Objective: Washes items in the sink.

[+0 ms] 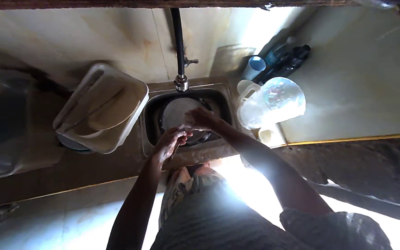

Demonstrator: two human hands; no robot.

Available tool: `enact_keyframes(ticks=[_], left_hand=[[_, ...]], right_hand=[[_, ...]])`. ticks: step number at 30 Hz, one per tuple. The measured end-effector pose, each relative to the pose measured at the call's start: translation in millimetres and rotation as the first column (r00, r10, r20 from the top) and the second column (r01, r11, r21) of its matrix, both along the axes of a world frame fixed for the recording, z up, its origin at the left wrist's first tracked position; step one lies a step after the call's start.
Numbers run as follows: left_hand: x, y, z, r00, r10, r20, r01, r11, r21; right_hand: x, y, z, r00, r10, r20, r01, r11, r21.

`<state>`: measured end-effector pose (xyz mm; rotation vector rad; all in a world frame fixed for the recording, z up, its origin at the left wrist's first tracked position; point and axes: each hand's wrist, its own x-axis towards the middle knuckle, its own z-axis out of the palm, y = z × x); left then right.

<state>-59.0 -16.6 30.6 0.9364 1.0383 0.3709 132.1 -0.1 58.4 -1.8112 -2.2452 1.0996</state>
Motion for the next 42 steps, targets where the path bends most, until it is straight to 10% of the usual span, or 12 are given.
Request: enact_keyframes(ticks=[5,22,26,29,33,42], left_hand=[[-8.4,7.0,-8.9,0.987,0.157,-0.026,-0.159,0.985,-0.065],[1.6,4.2,-7.2,0.987,0.155,-0.038,-0.158,0.985,-0.074],[-2.4,-1.2,-3.9,0.988,0.156,0.009,-0.154,0.981,-0.122],[-6.3,-1.7,-1.9,0.989,0.135,0.051,-0.13,0.987,-0.092],[-7.5,-1.8,0.8,1.0,0.025,0.001,-0.025,1.0,-0.005],[-8.8,-0.1,4.3,1.0,-0.015,0.01,0.016,1.0,-0.026]], right_hand=[[22.8,11.1,-12.8,0.898,-0.413,-0.151,0.415,0.91,-0.02],[-21.3,-37.4,-59.2,0.942,-0.002,-0.336,0.148,0.899,0.411],[0.9,-20.0,-59.2,0.957,-0.215,-0.197,0.269,0.912,0.311],[14.0,-9.7,-52.7,0.855,-0.342,-0.389,0.436,0.881,0.183],[5.1,-13.2,-38.2,0.948,-0.064,-0.312,0.113,0.983,0.143],[-1.4,-12.1,-18.4,0.994,0.065,-0.092,-0.05,0.987,0.153]])
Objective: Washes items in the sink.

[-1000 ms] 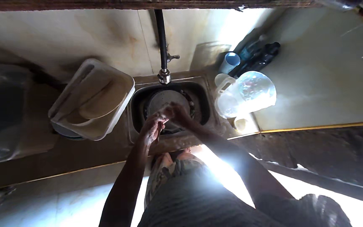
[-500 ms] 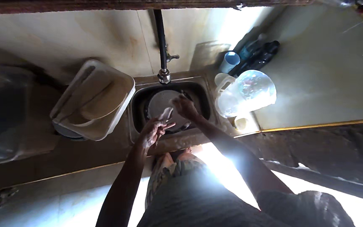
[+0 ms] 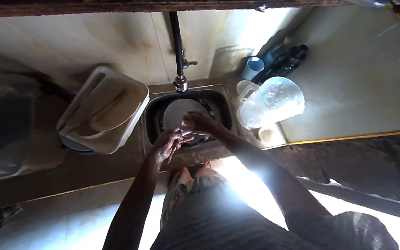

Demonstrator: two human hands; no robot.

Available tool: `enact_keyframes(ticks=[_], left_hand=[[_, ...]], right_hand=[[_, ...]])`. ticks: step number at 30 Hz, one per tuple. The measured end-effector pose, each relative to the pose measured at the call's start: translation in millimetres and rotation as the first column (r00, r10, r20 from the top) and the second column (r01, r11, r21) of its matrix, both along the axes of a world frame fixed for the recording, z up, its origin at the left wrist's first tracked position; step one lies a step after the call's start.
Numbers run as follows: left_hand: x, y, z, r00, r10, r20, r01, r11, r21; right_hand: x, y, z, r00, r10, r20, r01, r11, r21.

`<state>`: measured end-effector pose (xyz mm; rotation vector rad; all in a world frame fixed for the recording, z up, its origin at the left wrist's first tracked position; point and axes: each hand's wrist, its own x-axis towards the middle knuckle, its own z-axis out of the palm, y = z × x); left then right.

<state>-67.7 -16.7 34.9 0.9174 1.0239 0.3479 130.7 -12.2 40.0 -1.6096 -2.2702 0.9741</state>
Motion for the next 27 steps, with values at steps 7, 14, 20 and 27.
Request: enact_keyframes(ticks=[7,14,20,27], left_hand=[[4.4,-3.3,3.8,0.988,0.0,-0.152,0.025,0.987,0.158],[9.6,-6.3,-1.1,0.877,0.048,-0.478,0.223,0.841,0.493],[18.3,-7.5,-0.7,0.95,0.209,-0.232,-0.143,0.952,0.27],[11.2,-7.6,-12.4,0.978,0.165,-0.129,-0.111,0.93,0.351]], right_hand=[[2.2,4.2,-12.2,0.842,-0.448,-0.301,0.394,0.891,-0.224],[5.4,6.5,-32.2,0.581,-0.666,-0.468,0.233,0.687,-0.689],[-2.8,0.1,-28.1,0.536,-0.656,-0.531,0.231,0.719,-0.656],[1.3,-5.9,-23.9,0.61,-0.515,-0.602,0.146,0.82,-0.554]])
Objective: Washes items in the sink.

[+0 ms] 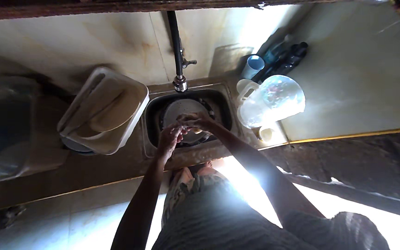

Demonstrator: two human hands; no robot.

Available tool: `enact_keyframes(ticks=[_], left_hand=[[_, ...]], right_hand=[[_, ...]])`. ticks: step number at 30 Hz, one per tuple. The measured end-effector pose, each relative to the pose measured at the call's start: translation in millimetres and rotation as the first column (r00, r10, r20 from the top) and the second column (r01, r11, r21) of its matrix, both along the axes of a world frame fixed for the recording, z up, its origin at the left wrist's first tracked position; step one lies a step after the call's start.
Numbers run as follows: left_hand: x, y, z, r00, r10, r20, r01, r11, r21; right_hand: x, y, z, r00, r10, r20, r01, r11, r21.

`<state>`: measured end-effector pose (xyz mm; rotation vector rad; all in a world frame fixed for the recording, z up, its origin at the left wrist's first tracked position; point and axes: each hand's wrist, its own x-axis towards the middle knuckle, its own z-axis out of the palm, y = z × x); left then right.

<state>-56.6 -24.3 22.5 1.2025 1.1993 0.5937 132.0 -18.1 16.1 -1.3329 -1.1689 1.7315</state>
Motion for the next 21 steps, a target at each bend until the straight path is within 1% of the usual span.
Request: enact_keyframes(ticks=[1,3,6,8,10,12,15,17,18,20,21], left_hand=[[-0.5,-0.1,-0.5,1.0,0.004,-0.018,-0.004,1.0,0.004],[0.4,-0.9,3.3,0.995,-0.004,-0.102,0.007,1.0,0.028],[1.6,-1.2,6.9,0.972,-0.061,-0.225,0.082,0.993,0.086],[1.4,-1.1,4.1,0.976,-0.063,-0.209,0.083,0.992,0.092],[-0.1,-0.6,-0.6,0.982,-0.05,-0.183,0.066,0.994,0.082],[-1.1,-1.3,-3.4,0.989,-0.034,-0.145,0.047,0.995,0.086],[-1.9,-1.1,-0.8,0.989,-0.028,-0.147,0.04,0.996,0.079],[-2.5,-1.0,1.4,0.987,-0.036,-0.157,0.047,0.997,0.063],[-3.8,-0.4,1.0,0.989,-0.049,-0.138,0.058,0.997,0.057],[-6.6,0.9,0.5,0.997,-0.054,-0.064,0.056,0.998,0.031],[-7.7,0.7,0.9,0.998,-0.043,-0.036,0.043,0.999,-0.009]], right_hand=[[0.8,0.3,-1.7,1.0,0.011,-0.01,-0.011,1.0,-0.001],[-2.2,-1.1,-2.3,1.0,-0.02,-0.009,0.02,1.0,-0.011],[-10.4,-2.2,-5.5,0.997,-0.073,0.04,0.074,0.997,-0.024],[-12.7,-1.1,-6.0,0.992,-0.086,0.092,0.088,0.996,-0.012],[-12.8,-0.3,-8.3,0.989,-0.084,0.119,0.08,0.996,0.035],[-12.7,0.6,-13.8,0.977,-0.087,0.195,0.076,0.995,0.065],[-11.5,1.3,-14.9,0.972,-0.076,0.222,0.063,0.996,0.062],[-13.2,0.3,-9.2,0.972,-0.056,0.227,0.05,0.998,0.031],[-13.8,-0.1,-6.1,0.967,-0.054,0.249,0.049,0.998,0.027],[-13.5,0.7,-0.4,0.926,-0.075,0.37,0.061,0.997,0.049],[-12.8,0.6,-1.3,0.899,-0.118,0.422,0.096,0.993,0.074]])
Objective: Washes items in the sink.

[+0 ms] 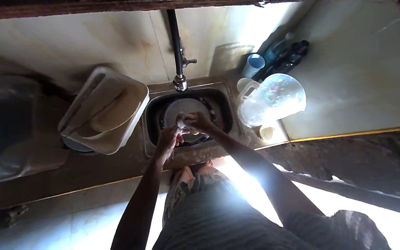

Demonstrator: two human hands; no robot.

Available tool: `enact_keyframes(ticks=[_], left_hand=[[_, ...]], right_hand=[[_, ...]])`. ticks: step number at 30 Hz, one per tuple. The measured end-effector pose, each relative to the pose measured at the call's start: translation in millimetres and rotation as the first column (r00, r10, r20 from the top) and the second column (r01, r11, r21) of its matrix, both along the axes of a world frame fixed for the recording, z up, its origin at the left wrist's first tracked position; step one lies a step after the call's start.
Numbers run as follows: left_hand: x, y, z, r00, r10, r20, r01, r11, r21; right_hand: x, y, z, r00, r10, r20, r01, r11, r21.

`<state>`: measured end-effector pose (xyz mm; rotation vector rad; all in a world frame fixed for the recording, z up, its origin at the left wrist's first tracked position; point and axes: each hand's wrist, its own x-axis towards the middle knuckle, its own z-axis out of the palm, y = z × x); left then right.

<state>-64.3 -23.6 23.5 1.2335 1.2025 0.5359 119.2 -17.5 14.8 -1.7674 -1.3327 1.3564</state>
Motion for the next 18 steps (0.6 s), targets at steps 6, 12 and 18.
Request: enact_keyframes(ticks=[6,12,18], left_hand=[[9.1,-5.1,8.4,0.993,0.101,0.068,-0.08,0.962,-0.261],[16.5,-9.7,4.8,0.992,0.059,0.115,-0.023,0.956,-0.293],[-1.8,-3.6,-9.6,0.985,0.077,0.157,-0.031,0.96,-0.278]], right_hand=[[-24.4,-11.7,0.0,0.984,0.116,0.135,-0.164,0.887,0.432],[-36.4,13.7,10.5,0.969,-0.087,0.232,0.101,0.994,-0.045],[-38.5,28.6,-2.6,0.986,0.036,0.161,-0.028,0.998,-0.051]])
